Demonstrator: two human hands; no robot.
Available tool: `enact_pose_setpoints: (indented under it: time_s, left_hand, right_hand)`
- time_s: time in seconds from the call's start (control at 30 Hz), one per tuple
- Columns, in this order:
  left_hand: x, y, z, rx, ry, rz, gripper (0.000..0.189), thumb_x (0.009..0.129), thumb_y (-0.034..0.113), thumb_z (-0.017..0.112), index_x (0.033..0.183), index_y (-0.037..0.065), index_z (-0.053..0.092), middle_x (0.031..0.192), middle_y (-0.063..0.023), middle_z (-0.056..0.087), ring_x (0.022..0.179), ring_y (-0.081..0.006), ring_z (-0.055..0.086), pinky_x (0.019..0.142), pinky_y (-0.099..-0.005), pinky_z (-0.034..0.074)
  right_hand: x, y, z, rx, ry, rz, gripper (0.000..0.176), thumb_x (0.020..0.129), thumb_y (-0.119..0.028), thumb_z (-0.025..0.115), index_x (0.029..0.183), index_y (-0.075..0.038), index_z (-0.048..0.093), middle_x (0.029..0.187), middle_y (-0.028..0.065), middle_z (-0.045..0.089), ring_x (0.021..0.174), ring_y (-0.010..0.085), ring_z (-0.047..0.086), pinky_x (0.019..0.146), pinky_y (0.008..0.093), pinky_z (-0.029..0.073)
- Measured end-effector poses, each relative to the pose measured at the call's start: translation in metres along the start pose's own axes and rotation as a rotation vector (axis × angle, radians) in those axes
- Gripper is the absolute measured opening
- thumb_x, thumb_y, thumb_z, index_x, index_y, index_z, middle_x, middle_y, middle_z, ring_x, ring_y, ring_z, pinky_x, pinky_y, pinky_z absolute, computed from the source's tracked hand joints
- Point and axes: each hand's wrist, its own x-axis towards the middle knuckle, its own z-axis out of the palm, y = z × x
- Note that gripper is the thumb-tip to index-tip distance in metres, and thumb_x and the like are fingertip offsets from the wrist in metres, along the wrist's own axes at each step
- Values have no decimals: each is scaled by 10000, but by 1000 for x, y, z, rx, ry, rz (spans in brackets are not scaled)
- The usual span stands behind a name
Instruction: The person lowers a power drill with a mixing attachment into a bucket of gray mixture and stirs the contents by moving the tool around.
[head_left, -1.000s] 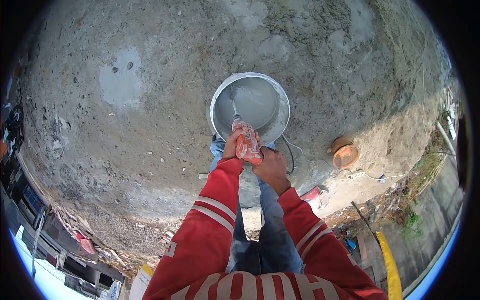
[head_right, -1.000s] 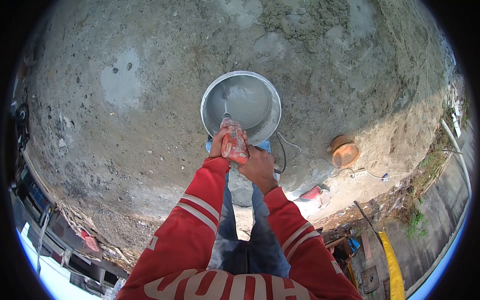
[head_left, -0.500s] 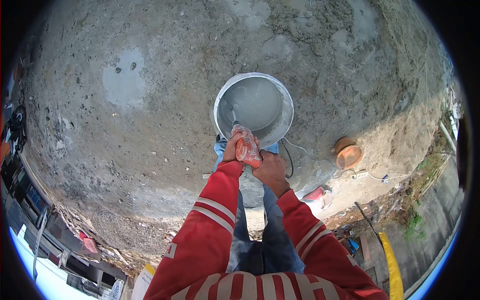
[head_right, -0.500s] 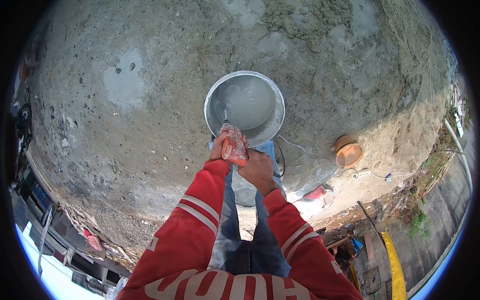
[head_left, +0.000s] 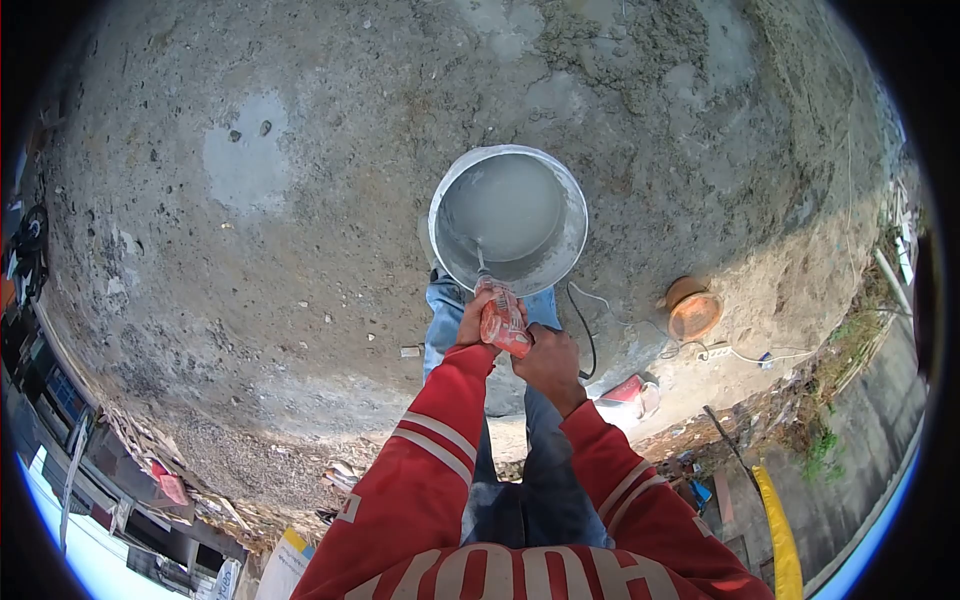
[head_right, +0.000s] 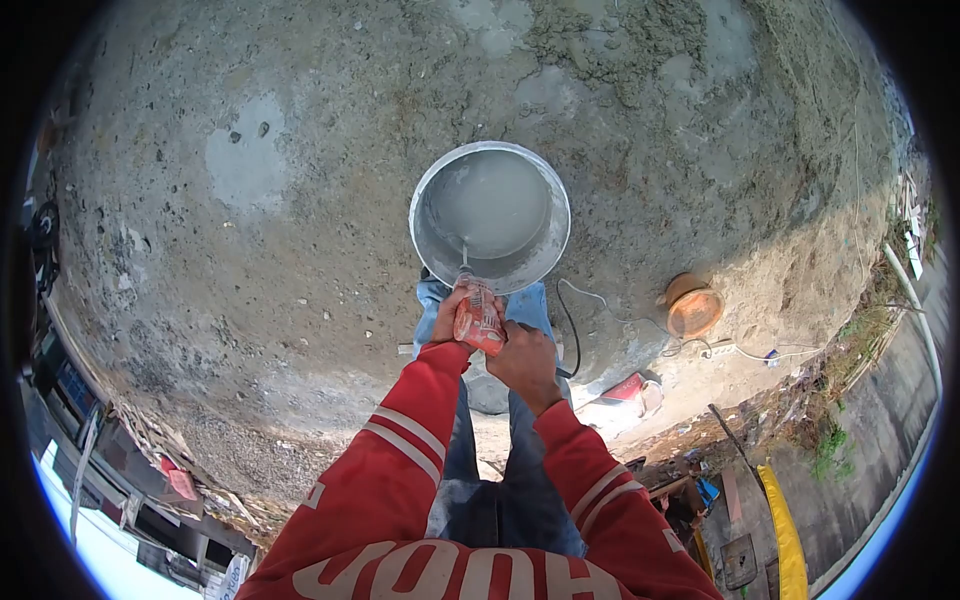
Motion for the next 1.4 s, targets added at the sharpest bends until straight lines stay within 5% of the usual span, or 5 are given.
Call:
enact_pose_setpoints:
  time_s: [0.5,0.8,1.4]
  left_hand:
    - [9,-46,14,-31,126,8,311,908,201,716,1134,44,571,958,-159,665,894,-347,695,823,-522,592]
    - [-9,-16,20,172,121,45,369,921,234,714,1177,10,570,977,-184,685,877,-330,720,806,-491,618]
    - [-10,7,29,93,45,49,264,935,167,703,1135,60,567,954,-145,649,900,-328,669,823,-475,589]
  right_hand:
    - [-26,38,-5,42,45,55,243,726,-206,794,855,-33,682,851,186,734,759,411,725,702,484,589]
    - [-22,26,10,118,81,-3,254,704,-186,814,837,-28,666,816,189,714,729,418,711,667,488,571]
    - [-8,9,13,104,77,-20,278,708,-217,817,870,-51,665,855,168,732,758,415,722,695,501,578]
